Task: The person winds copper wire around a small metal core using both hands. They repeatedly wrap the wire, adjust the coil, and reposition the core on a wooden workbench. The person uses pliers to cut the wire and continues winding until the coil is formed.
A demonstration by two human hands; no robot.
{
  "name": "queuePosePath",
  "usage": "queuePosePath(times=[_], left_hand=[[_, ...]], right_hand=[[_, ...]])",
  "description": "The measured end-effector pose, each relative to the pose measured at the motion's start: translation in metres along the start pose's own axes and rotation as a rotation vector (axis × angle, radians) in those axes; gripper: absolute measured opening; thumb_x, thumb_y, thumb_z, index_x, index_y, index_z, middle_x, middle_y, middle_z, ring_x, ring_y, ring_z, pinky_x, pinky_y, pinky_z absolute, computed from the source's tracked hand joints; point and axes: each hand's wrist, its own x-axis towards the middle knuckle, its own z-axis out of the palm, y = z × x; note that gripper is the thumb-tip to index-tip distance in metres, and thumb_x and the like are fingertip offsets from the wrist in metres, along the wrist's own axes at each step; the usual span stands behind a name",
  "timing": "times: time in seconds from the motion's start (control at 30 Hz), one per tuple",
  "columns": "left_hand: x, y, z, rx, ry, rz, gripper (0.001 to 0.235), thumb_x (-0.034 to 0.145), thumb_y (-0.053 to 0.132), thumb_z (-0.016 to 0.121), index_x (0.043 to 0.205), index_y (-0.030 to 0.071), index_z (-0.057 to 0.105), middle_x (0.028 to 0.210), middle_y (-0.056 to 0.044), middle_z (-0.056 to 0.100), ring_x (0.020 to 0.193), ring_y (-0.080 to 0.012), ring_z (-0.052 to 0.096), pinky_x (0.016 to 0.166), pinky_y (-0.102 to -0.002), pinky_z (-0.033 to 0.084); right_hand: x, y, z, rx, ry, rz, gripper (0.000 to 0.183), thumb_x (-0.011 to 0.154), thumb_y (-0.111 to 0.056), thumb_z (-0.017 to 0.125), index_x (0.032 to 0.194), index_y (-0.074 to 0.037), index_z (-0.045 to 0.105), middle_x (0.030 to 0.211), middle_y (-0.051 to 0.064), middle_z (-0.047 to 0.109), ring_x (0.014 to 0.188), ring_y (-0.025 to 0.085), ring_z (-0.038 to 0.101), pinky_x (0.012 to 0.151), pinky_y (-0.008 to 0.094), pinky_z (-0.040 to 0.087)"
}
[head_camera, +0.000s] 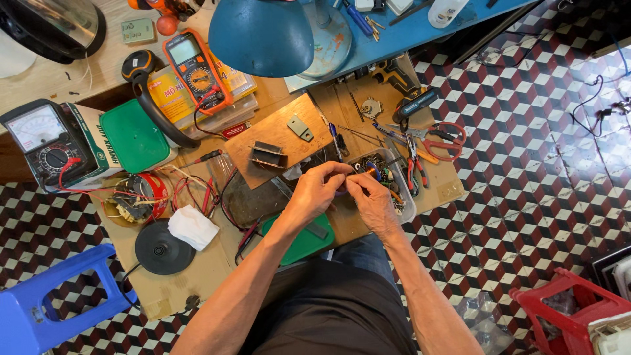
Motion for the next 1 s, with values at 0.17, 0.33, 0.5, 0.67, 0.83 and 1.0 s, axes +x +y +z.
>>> queuePosePath(times=[0.17, 0.33, 0.5, 0.67, 0.83, 1.0], left_hand=[[-0.002, 0.002, -0.001, 0.053, 0.011, 0.066, 0.024, 0.098, 0.016, 0.06, 0.117, 0.004, 0.07, 0.098, -0.006, 0.077, 0.087, -0.0137, 0.074, 0.058, -0.026, 0.058], [-0.005, 0.005, -0.003, 0.049, 0.01, 0.055, 0.023, 0.097, 0.016, 0.064, 0.115, 0.005, 0.069, 0.098, -0.005, 0.076, 0.085, -0.0121, 0.073, 0.055, -0.027, 0.059], [-0.005, 0.005, -0.001, 0.049, 0.069, 0.003, 0.021, 0.097, 0.015, 0.062, 0.111, 0.003, 0.071, 0.095, -0.005, 0.078, 0.082, -0.0088, 0.075, 0.053, -0.027, 0.06], [-0.006, 0.004, 0.003, 0.095, 0.14, 0.049, 0.02, 0.096, 0.013, 0.063, 0.111, 0.004, 0.072, 0.091, -0.006, 0.078, 0.074, -0.0112, 0.073, 0.052, -0.028, 0.06], [-0.009, 0.006, 0.005, 0.112, 0.171, 0.046, 0.02, 0.096, 0.014, 0.064, 0.112, 0.005, 0.073, 0.09, -0.008, 0.078, 0.07, -0.0118, 0.07, 0.052, -0.028, 0.058], [-0.012, 0.007, 0.005, 0.093, 0.209, 0.076, 0.023, 0.095, 0.013, 0.066, 0.117, 0.006, 0.07, 0.093, -0.006, 0.078, 0.072, -0.008, 0.073, 0.053, -0.028, 0.058]], right_hand=[[0.002, 0.0, -0.002, 0.002, -0.002, 0.079, 0.022, 0.104, -0.022, 0.062, 0.104, -0.002, 0.07, 0.089, 0.002, 0.062, 0.08, 0.008, 0.056, 0.073, 0.025, 0.048], [0.005, -0.002, -0.001, 0.105, 0.019, 0.246, 0.022, 0.1, -0.024, 0.065, 0.106, -0.004, 0.074, 0.078, 0.001, 0.062, 0.067, 0.009, 0.053, 0.061, 0.026, 0.044], [0.004, -0.015, 0.0, 0.004, 0.054, 0.005, 0.019, 0.101, -0.021, 0.067, 0.105, -0.004, 0.072, 0.085, 0.0, 0.065, 0.073, 0.007, 0.062, 0.067, 0.023, 0.051], [0.001, -0.03, 0.007, -0.004, 0.179, 0.041, 0.021, 0.094, -0.016, 0.07, 0.111, -0.004, 0.066, 0.091, 0.002, 0.071, 0.073, 0.006, 0.065, 0.066, 0.023, 0.056], [0.001, -0.036, 0.007, -0.143, 0.266, -0.011, 0.015, 0.098, -0.013, 0.068, 0.109, -0.003, 0.067, 0.087, 0.003, 0.071, 0.072, 0.007, 0.064, 0.064, 0.025, 0.053], [0.007, -0.036, -0.002, -0.055, 0.217, 0.085, 0.019, 0.1, -0.02, 0.065, 0.109, -0.004, 0.068, 0.085, 0.003, 0.07, 0.071, 0.007, 0.063, 0.066, 0.023, 0.052]])
